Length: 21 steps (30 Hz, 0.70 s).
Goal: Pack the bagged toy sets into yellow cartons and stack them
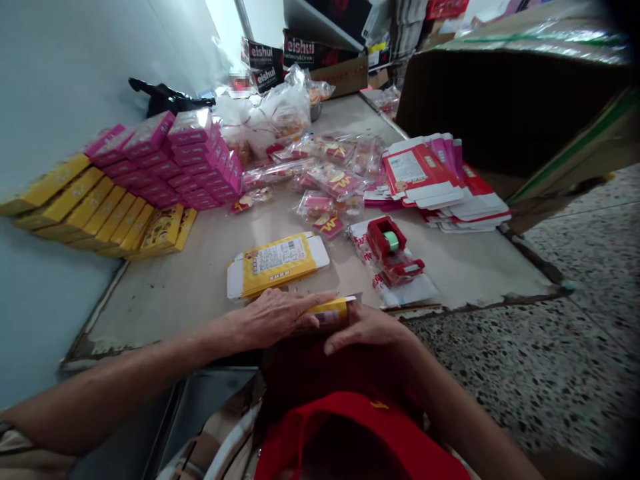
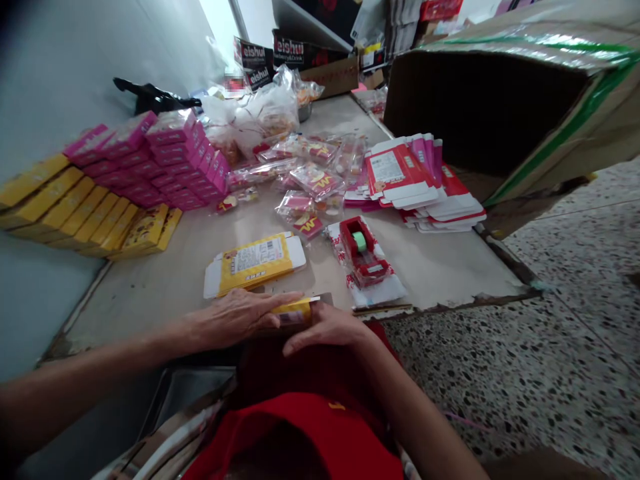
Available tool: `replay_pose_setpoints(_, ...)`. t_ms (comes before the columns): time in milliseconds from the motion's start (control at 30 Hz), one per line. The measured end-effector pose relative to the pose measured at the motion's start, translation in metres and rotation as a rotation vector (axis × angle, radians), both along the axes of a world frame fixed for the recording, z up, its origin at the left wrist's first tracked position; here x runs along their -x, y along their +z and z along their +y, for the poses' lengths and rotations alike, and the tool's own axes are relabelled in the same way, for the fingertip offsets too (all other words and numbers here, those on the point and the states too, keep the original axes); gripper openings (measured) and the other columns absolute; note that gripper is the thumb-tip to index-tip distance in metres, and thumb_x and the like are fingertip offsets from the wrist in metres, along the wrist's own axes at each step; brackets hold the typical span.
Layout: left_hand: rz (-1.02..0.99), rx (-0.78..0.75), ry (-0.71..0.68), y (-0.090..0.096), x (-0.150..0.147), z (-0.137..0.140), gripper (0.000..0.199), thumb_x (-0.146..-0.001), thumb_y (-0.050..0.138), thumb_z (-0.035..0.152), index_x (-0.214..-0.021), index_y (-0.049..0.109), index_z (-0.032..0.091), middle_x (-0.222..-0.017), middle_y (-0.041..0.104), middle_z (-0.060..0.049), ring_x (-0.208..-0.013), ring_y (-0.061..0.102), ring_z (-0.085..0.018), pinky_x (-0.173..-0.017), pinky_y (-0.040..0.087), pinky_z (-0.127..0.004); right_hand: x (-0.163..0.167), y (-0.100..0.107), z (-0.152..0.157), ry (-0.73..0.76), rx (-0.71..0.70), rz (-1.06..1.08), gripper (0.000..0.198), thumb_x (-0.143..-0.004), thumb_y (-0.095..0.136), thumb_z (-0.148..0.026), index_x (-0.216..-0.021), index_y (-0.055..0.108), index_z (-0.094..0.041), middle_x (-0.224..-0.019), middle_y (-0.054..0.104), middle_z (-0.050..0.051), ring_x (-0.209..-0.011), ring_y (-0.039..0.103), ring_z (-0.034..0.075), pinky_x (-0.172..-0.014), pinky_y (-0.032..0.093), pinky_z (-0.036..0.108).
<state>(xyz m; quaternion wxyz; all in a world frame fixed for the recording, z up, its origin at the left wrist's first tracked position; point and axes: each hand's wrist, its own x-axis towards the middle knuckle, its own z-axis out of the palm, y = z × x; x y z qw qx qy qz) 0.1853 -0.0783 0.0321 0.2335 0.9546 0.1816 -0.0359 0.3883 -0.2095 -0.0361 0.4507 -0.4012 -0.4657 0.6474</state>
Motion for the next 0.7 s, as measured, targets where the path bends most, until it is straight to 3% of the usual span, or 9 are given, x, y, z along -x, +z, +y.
replay_pose_setpoints(100, 0.030, 0.024, 0.043, -0.024, 0.003, -0.003, 0.050, -0.107, 0.034, 0.048, -0.148, 0.055, 0.028, -0.132, 0.073, -0.009, -0.115, 0.071, -0.028, -0.096, 0.052, -0.038, 0.016, -0.006, 0.008, -0.131, 0.015, 0.001, 0.036, -0.076, 0.083, -0.049, -0.098, 0.079, -0.022, -0.093, 0.077, -0.001, -0.095, 0.070, 0.024, -0.093, 0.056, 0.038)
replay_pose_setpoints(167, -0.043, 0.008, 0.156, -0.046, 0.002, -0.003, 0.052, -0.107, 0.031, 0.049, -0.142, 0.061, 0.023, -0.137, 0.070, -0.011, -0.122, 0.068, -0.028, -0.104, 0.050, -0.040, 0.029, -0.014, 0.010, -0.253, 0.051, 0.024, 0.039, -0.078, 0.081, -0.050, -0.104, 0.076, -0.021, -0.099, 0.078, 0.001, -0.096, 0.070, 0.024, -0.091, 0.056, 0.036)
replay_pose_setpoints(300, -0.130, -0.001, 0.264, -0.076, -0.008, 0.012, 0.050, -0.105, 0.038, 0.051, -0.125, 0.071, 0.020, -0.121, 0.077, -0.011, -0.111, 0.073, -0.026, -0.100, 0.052, -0.036, 0.046, -0.029, 0.007, -0.437, 0.103, 0.123, 0.049, -0.073, 0.085, -0.046, -0.112, 0.067, -0.021, -0.106, 0.078, 0.004, -0.094, 0.072, 0.026, -0.085, 0.058, 0.036)
replay_pose_setpoints(367, -0.108, 0.025, 0.224, -0.074, -0.015, 0.028, 0.048, -0.105, 0.040, 0.051, -0.117, 0.075, 0.021, -0.112, 0.080, -0.008, -0.101, 0.075, -0.024, -0.094, 0.054, -0.033, 0.048, -0.031, 0.008, -0.507, 0.116, 0.189, 0.049, -0.071, 0.086, -0.045, -0.110, 0.065, -0.022, -0.105, 0.078, 0.004, -0.093, 0.073, 0.026, -0.084, 0.059, 0.037)
replay_pose_setpoints(500, -0.047, 0.089, 0.080, -0.047, -0.021, 0.054, 0.046, -0.102, 0.046, 0.054, -0.116, 0.077, 0.024, -0.113, 0.080, -0.006, -0.101, 0.074, -0.024, -0.091, 0.053, -0.031, 0.048, -0.028, 0.014, -0.612, 0.138, 0.226, 0.046, -0.072, 0.086, -0.044, -0.108, 0.068, -0.022, -0.105, 0.078, 0.005, -0.095, 0.073, 0.027, -0.086, 0.059, 0.037)
replay_pose_setpoints(600, 0.051, 0.105, 0.020, -0.033, -0.021, 0.054, 0.054, -0.088, 0.063, 0.067, -0.119, 0.075, 0.023, -0.106, 0.080, -0.007, -0.095, 0.072, -0.026, -0.081, 0.051, -0.030, 0.049, -0.026, 0.019, -0.663, 0.138, 0.227, 0.046, -0.071, 0.087, -0.045, -0.107, 0.070, -0.021, -0.105, 0.079, 0.006, -0.093, 0.073, 0.027, -0.087, 0.059, 0.038)
replay_pose_setpoints(700, 0.037, 0.097, 0.084, -0.038, -0.022, 0.050, 0.061, -0.074, 0.076, 0.072, -0.105, 0.077, 0.020, -0.092, 0.078, -0.004, -0.086, 0.068, -0.024, -0.073, 0.046, -0.028, 0.052, -0.028, 0.023, -0.673, 0.112, 0.171, 0.042, -0.073, 0.084, -0.048, -0.101, 0.072, -0.020, -0.102, 0.079, 0.008, -0.092, 0.072, 0.028, -0.089, 0.058, 0.041)
